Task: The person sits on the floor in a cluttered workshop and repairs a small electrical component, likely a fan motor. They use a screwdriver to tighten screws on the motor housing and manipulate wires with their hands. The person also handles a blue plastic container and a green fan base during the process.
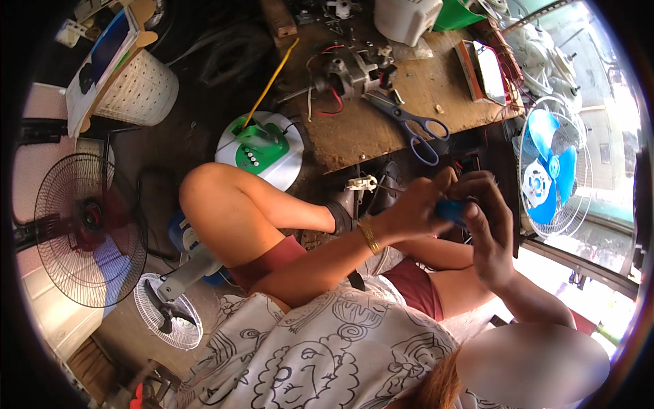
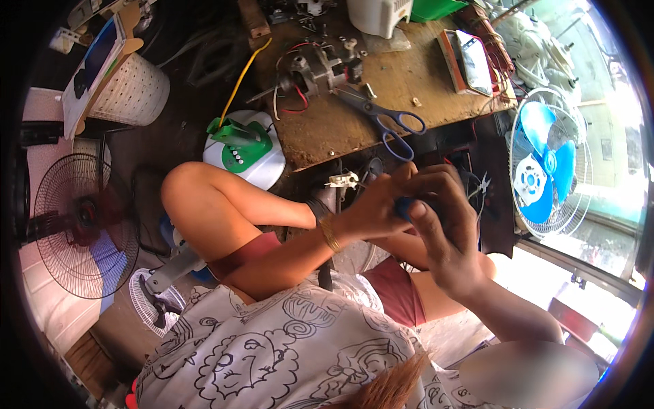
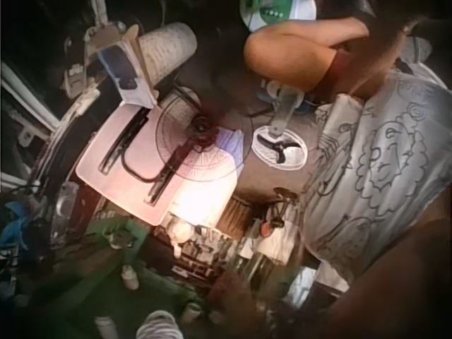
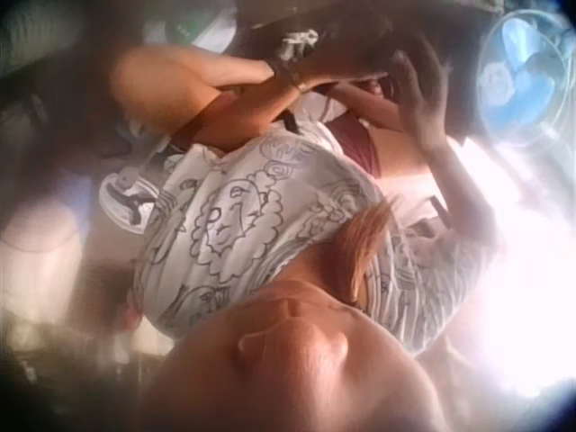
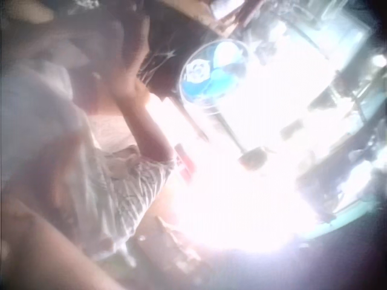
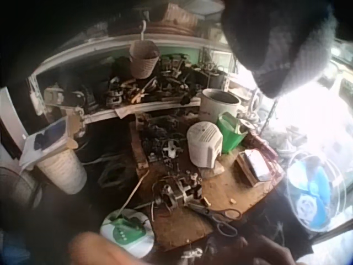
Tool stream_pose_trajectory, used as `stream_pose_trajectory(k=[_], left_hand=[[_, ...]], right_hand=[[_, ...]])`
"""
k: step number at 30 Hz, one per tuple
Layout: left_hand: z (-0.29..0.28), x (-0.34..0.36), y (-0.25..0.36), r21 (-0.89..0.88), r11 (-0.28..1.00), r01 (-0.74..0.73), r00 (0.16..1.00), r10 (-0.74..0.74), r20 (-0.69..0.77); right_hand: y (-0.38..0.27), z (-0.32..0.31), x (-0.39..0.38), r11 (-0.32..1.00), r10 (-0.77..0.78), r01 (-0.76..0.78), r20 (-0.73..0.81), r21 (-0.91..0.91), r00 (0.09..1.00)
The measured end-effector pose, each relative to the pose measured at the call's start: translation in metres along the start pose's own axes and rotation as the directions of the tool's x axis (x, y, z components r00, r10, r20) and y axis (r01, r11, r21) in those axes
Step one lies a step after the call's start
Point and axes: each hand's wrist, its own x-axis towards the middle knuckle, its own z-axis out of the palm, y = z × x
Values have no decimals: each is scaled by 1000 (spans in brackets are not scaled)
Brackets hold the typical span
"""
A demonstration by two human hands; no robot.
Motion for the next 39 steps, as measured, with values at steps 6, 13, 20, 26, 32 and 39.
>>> stream_pose_trajectory(k=[6,13,20,26,32,39], left_hand=[[27,-15,0,-99,995,-16,996,7,-89],[40,-14,-5,-134,971,-198,969,174,-176],[3,-25,14,-75,996,41,993,-33,110],[-28,-32,-1,-161,981,-113,993,117,18],[-21,-30,4,-195,980,-37,993,58,103],[-35,-32,7,-271,963,15,985,-60,-161]], right_hand=[[-32,-23,7,367,916,-897,71,247,394],[-39,-21,20,258,966,-966,-23,8,258],[-15,5,-12,636,761,-726,54,-260,647],[36,-83,48,916,386,-401,316,-18,867],[326,-175,58,588,415,-730,-645,-349,642],[363,-95,125,499,293,-822,-839,-275,458]])
